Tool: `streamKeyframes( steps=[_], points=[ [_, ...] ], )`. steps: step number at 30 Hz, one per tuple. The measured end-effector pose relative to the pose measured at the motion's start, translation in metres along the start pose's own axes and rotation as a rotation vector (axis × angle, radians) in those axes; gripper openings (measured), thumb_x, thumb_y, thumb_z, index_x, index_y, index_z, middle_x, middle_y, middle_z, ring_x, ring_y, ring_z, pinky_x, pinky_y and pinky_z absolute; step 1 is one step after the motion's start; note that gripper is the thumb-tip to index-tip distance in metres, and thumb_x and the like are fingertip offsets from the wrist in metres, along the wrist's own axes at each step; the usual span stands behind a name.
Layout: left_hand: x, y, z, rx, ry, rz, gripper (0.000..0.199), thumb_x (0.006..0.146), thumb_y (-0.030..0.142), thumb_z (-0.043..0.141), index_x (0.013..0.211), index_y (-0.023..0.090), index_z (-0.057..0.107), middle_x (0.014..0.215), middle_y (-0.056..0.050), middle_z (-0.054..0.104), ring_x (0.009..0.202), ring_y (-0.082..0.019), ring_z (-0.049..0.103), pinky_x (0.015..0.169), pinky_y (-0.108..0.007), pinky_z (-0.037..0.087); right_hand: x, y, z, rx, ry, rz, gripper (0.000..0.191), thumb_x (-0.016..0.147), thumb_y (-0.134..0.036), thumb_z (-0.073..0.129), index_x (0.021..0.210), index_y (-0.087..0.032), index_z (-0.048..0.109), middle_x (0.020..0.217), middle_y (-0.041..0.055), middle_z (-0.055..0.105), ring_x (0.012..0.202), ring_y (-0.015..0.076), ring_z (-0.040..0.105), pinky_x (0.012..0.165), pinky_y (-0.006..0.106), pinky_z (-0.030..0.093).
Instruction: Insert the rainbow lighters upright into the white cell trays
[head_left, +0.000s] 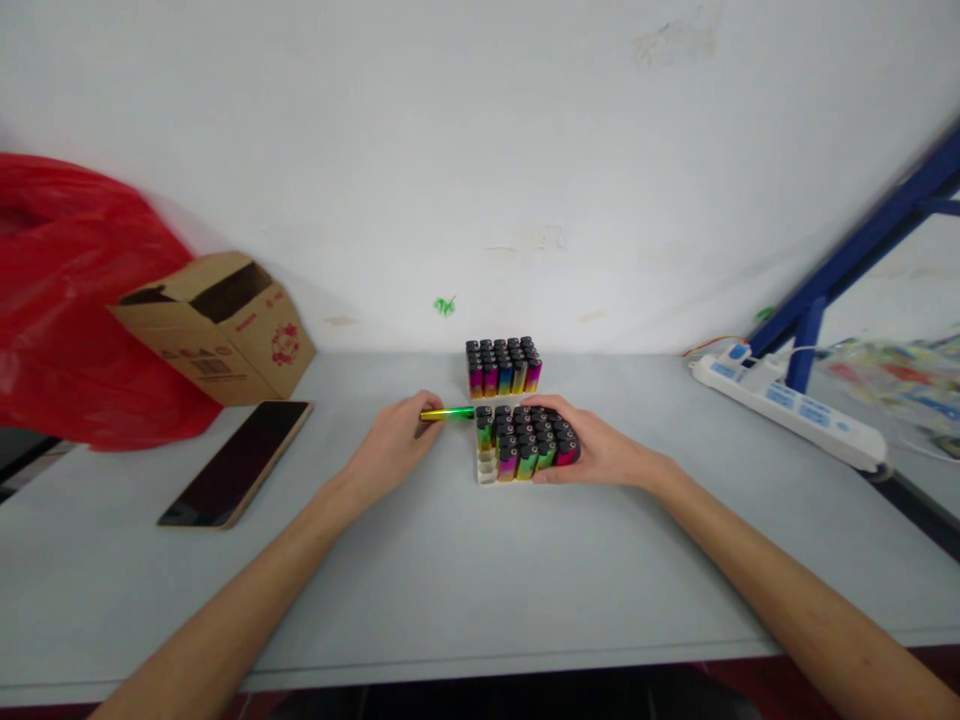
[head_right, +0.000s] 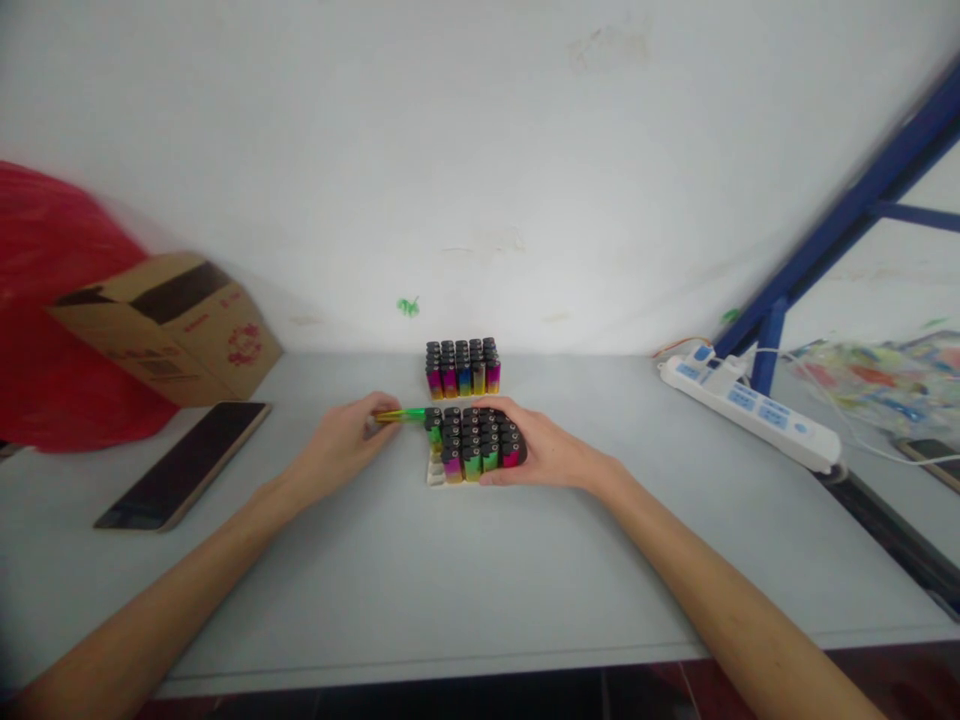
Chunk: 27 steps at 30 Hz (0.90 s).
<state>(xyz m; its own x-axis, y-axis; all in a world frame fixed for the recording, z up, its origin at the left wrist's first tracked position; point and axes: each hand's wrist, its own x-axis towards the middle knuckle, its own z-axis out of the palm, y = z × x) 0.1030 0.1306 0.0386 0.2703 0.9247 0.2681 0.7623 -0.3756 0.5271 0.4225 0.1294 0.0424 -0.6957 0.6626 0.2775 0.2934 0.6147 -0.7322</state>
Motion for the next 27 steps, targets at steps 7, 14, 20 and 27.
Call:
streamKeyframes(
  steps=[7, 14, 20, 27],
  points=[
    [0.001, 0.015, -0.011, -0.643, 0.068, -0.243, 0.046, 0.084, 0.045, 0.076, 0.118, 0.019, 0.059, 0.083, -0.004, 0.078, 0.076, -0.022, 0.072, 0.075, -0.035, 0.053, 0.000, 0.000, 0.001, -0.004, -0.005, 0.018, 0.087, 0.079, -0.043, 0.087, 0.151, -0.028, 0.040, 0.141, 0.0103, 0.061, 0.124, 0.0298, 0.064, 0.107, 0.045, 0.052],
    [-0.003, 0.028, -0.006, -1.034, -0.009, -0.275, 0.030, 0.082, 0.035, 0.079, 0.101, 0.017, 0.064, 0.093, -0.008, 0.078, 0.090, -0.022, 0.073, 0.079, -0.035, 0.056, 0.000, 0.000, 0.001, 0.012, -0.007, 0.004, 0.086, 0.081, -0.041, 0.086, 0.151, -0.028, 0.039, 0.143, 0.0113, 0.060, 0.127, 0.0306, 0.063, 0.108, 0.046, 0.052],
    [-0.005, 0.036, 0.001, -1.091, -0.020, -0.341, 0.021, 0.086, 0.032, 0.068, 0.089, 0.021, 0.050, 0.061, 0.004, 0.060, 0.051, -0.011, 0.053, 0.052, -0.024, 0.042, 0.000, 0.002, 0.002, 0.015, -0.009, 0.022, 0.088, 0.079, -0.041, 0.087, 0.151, -0.029, 0.039, 0.143, 0.0104, 0.060, 0.127, 0.0308, 0.063, 0.108, 0.046, 0.052],
    [-0.004, 0.033, 0.008, -0.923, -0.051, -0.406, 0.041, 0.088, 0.060, 0.061, 0.079, 0.023, 0.045, 0.056, 0.011, 0.029, 0.043, -0.006, 0.024, 0.040, -0.018, 0.018, 0.000, 0.000, 0.001, 0.003, -0.011, 0.035, 0.087, 0.079, -0.041, 0.087, 0.152, -0.029, 0.039, 0.143, 0.0104, 0.060, 0.126, 0.0306, 0.063, 0.108, 0.046, 0.052]
  ],
)
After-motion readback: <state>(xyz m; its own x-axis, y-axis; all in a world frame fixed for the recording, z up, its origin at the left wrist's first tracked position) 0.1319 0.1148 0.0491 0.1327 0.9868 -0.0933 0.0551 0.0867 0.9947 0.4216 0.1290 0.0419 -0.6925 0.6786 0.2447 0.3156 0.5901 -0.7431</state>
